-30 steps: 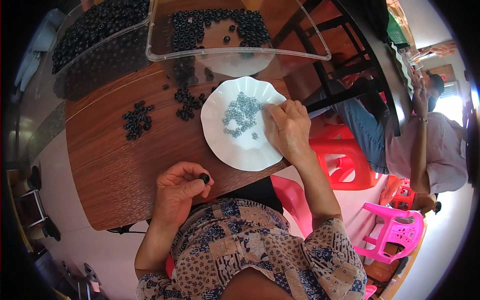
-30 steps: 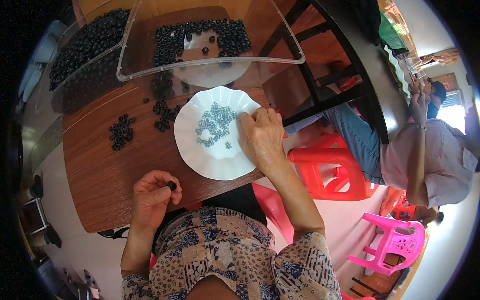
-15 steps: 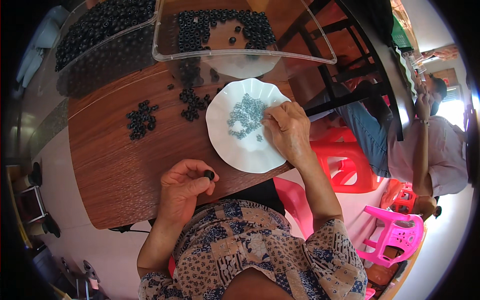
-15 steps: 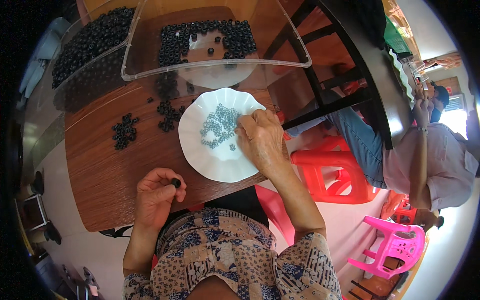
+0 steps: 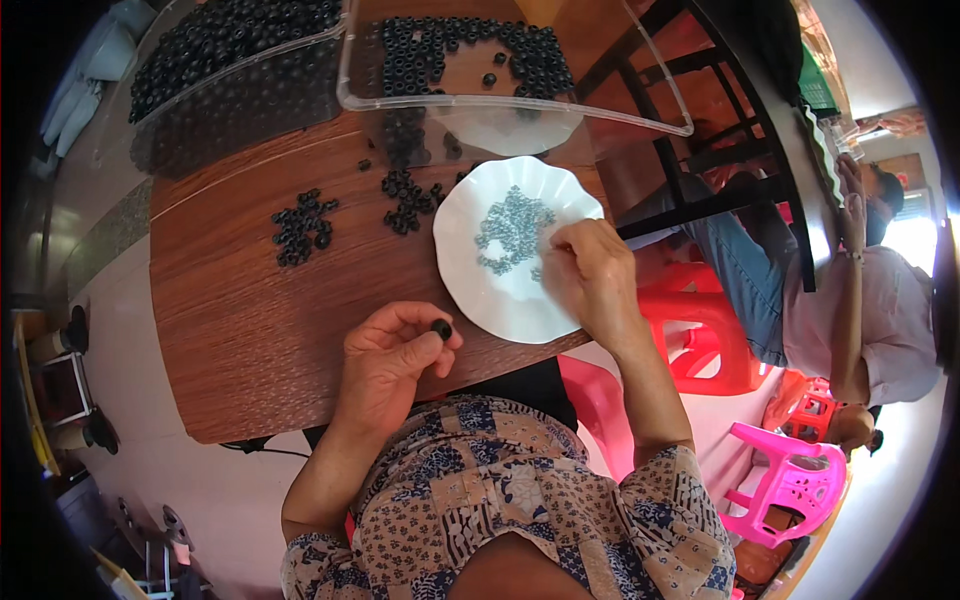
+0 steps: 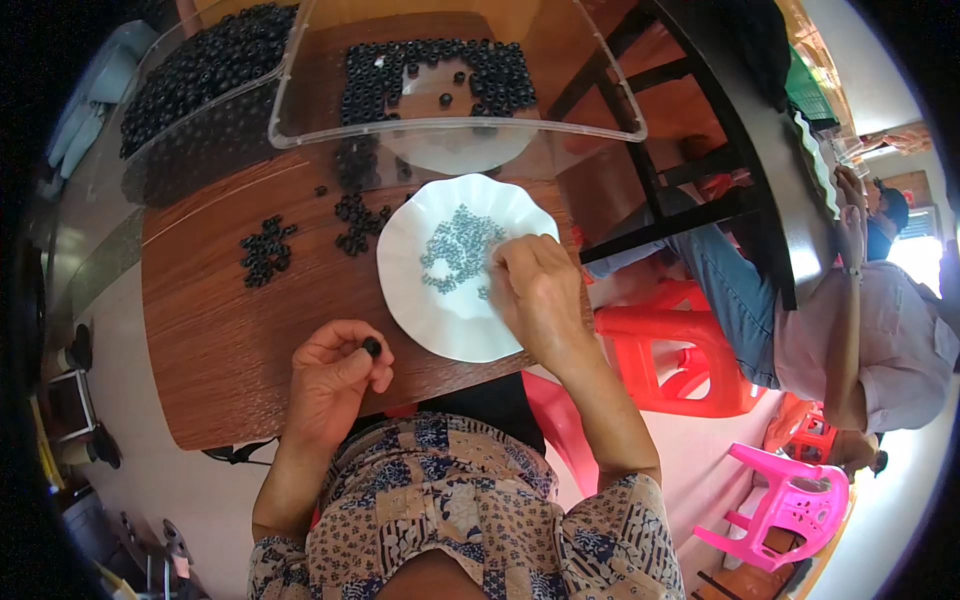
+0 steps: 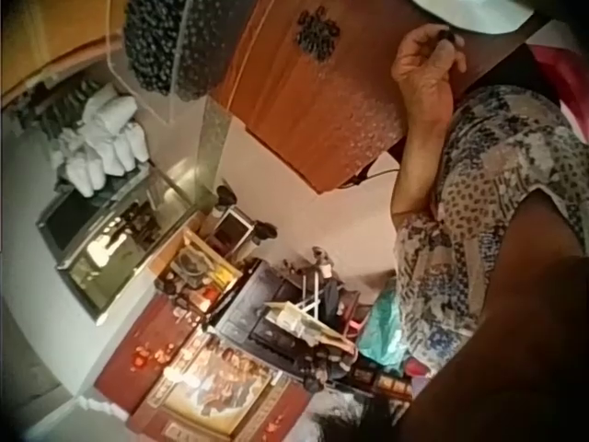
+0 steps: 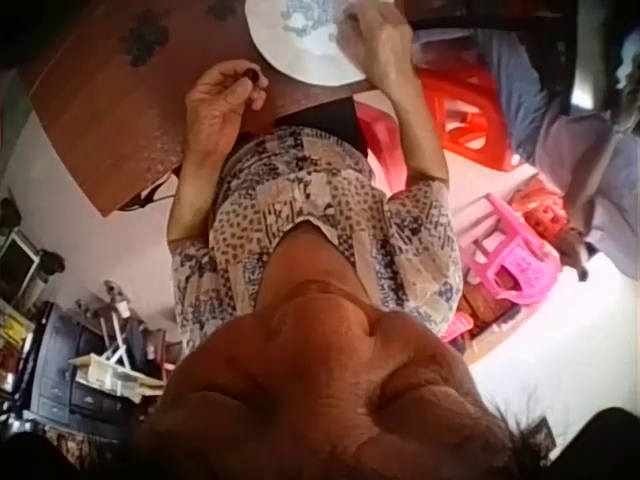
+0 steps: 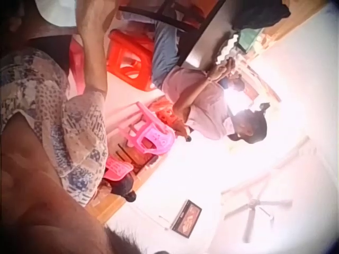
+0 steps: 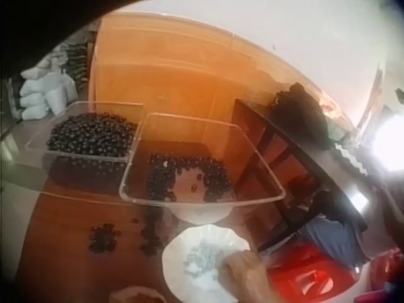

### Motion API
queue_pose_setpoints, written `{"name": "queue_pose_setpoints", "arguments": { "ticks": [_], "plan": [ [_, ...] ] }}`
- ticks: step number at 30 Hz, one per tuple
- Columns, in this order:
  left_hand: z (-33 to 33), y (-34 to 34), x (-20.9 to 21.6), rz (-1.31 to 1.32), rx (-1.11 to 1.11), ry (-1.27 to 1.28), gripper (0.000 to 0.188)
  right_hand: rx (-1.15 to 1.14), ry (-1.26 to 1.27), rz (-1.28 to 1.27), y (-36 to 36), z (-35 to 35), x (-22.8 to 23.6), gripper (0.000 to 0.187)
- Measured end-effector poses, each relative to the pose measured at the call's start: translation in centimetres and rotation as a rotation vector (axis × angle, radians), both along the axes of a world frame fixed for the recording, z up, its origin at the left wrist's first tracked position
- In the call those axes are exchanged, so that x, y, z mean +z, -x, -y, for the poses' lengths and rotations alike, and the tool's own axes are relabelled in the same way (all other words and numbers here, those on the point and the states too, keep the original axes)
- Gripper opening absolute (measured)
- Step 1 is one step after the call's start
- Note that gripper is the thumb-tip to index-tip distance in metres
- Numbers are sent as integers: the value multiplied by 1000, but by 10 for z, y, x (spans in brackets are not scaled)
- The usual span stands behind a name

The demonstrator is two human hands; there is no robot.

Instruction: Inspecting and sorting small black components from a table into a plate and storage bins.

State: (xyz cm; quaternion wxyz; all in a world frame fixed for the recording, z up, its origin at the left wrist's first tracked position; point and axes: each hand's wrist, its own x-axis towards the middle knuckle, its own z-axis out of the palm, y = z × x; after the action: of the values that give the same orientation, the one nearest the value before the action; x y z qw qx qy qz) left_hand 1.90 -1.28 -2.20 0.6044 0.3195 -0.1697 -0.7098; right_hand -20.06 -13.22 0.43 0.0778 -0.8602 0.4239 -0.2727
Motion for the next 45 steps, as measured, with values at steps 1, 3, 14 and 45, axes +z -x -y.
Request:
{"name": "queue_pose_setpoints", "arguments": {
  "ticks": [1, 3, 14, 45],
  "plan": [
    [-1, 0, 0, 8, 15, -7, 18, 20, -89, 95, -5, -7, 8, 14],
    [-1, 3, -4, -47, 0, -1, 19, 78, -170, 181, -16, -20, 17, 13],
    [-6, 8, -8, -146, 3, 2, 19, 272, -337, 386, -57, -59, 28, 24],
    [-24, -54, -9, -37, 147, -15, 16, 383, -257, 151, -141, -6, 13, 20]
  ]
}}
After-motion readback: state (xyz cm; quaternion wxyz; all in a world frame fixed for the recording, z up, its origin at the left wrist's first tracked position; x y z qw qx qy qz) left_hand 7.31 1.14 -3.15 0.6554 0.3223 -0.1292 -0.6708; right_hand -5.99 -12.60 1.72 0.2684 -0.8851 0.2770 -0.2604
